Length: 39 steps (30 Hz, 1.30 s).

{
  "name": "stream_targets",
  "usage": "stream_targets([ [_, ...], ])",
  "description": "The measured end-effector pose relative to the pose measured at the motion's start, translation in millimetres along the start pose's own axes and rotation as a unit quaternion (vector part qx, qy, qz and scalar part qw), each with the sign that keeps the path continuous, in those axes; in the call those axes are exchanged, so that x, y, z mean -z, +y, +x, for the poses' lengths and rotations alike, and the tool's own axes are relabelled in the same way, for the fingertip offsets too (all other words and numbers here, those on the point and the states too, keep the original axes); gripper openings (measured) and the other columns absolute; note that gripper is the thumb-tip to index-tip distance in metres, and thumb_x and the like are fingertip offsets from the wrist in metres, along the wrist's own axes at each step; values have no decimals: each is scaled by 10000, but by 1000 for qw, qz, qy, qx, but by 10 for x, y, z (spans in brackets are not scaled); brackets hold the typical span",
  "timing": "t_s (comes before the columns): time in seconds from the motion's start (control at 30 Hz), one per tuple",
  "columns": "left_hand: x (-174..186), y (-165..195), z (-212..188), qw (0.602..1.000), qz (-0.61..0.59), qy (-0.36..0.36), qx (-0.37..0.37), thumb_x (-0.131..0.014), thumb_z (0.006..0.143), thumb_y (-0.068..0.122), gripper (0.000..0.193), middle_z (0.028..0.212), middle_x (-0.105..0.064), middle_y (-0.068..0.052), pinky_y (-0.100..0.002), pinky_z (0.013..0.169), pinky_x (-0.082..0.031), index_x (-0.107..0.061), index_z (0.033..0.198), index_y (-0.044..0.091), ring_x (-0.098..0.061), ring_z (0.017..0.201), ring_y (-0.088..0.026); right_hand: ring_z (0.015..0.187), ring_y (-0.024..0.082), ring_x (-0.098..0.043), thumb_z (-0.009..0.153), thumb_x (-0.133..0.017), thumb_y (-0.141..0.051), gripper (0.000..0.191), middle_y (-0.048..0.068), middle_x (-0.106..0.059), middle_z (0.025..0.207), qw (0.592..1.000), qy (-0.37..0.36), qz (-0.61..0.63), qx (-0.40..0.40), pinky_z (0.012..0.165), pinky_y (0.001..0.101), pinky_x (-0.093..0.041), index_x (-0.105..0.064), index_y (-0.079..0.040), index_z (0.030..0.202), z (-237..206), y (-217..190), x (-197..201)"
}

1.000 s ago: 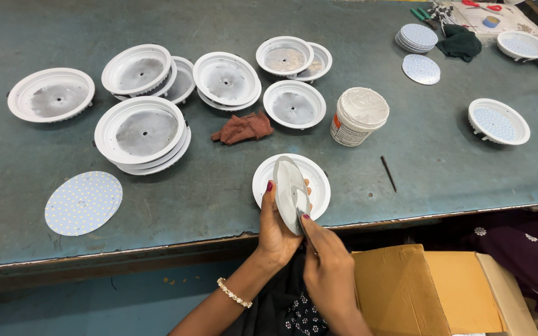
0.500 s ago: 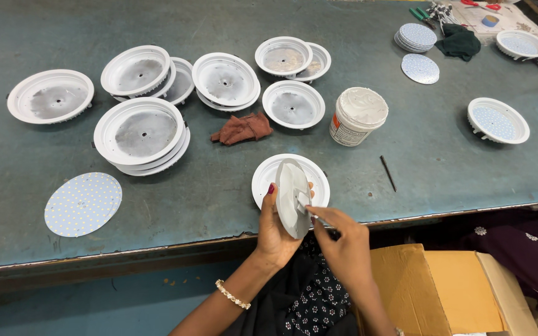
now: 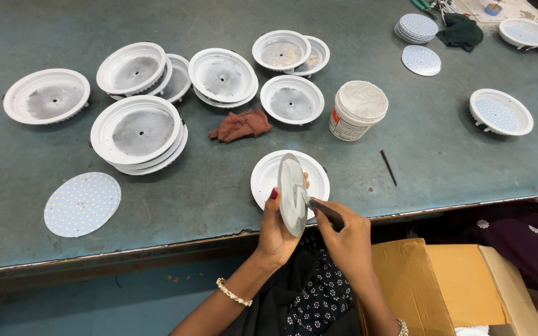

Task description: The person applies adhesive to the center of white plastic LED light housings using a small rectangular tool, then places circular LED panels into the housings. The person repeats this process for multiple units, stacking completed assemblies on the table.

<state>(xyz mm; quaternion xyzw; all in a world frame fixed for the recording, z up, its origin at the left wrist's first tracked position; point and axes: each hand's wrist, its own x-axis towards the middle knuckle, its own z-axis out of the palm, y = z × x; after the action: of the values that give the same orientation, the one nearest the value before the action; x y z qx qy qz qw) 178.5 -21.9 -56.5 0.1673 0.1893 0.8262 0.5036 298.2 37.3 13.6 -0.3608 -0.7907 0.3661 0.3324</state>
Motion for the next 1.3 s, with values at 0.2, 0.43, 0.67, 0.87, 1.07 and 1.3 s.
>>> stream_targets([
  [0.2,-30,-3,28,980,168,-48,-91,-652,856,741,1159,1629,-313,-109,-395,1239,-226,-188,1642,26,-287,1475,-224,675,103,-717,844,-741,-126,236,110,-789,794,999,8,12,-51,646,264,-551,-769,4,1039,-122,-66,-45],
  [0.43,-73,21,82,935,307,-84,-157,-677,796,821,1292,1710,-178,-155,-456,1338,-94,-118,1650,30,-132,1626,-271,627,55,-605,837,-774,-151,223,56,-758,709,989,-28,67,-132,581,252,-491,-798,20,978,-182,-107,91],
  [0.67,25,63,112,887,403,-84,-211,-743,774,778,1315,1664,-182,-134,-453,1343,-178,-143,1664,19,-180,1615,-285,659,51,-660,834,-759,-130,216,22,-785,758,980,-71,134,-132,598,232,-515,-791,35,971,-114,-73,212],
  [0.87,124,-11,118,939,313,-53,-134,-705,791,789,1251,1579,-272,-137,-414,1284,-243,-170,1643,47,-289,1529,-255,830,89,-700,869,-743,-114,247,56,-783,933,967,-43,233,-87,757,239,-543,-761,45,1057,115,8,284],
  [1.07,208,-47,35,997,-2,-16,75,-614,897,668,917,1427,-519,-56,-384,1182,-375,-336,1558,97,-478,1341,-180,945,133,-759,910,-704,-76,263,93,-804,1050,991,12,134,24,877,289,-578,-746,8,1156,332,-56,-49],
  [1.3,89,104,58,978,-115,20,175,-606,905,652,779,1295,-597,-51,-403,1067,-498,-451,1463,131,-599,1215,-184,959,262,-765,871,-699,14,267,130,-767,1057,981,52,-14,188,844,325,-583,-746,-39,1128,20,-295,-185],
])
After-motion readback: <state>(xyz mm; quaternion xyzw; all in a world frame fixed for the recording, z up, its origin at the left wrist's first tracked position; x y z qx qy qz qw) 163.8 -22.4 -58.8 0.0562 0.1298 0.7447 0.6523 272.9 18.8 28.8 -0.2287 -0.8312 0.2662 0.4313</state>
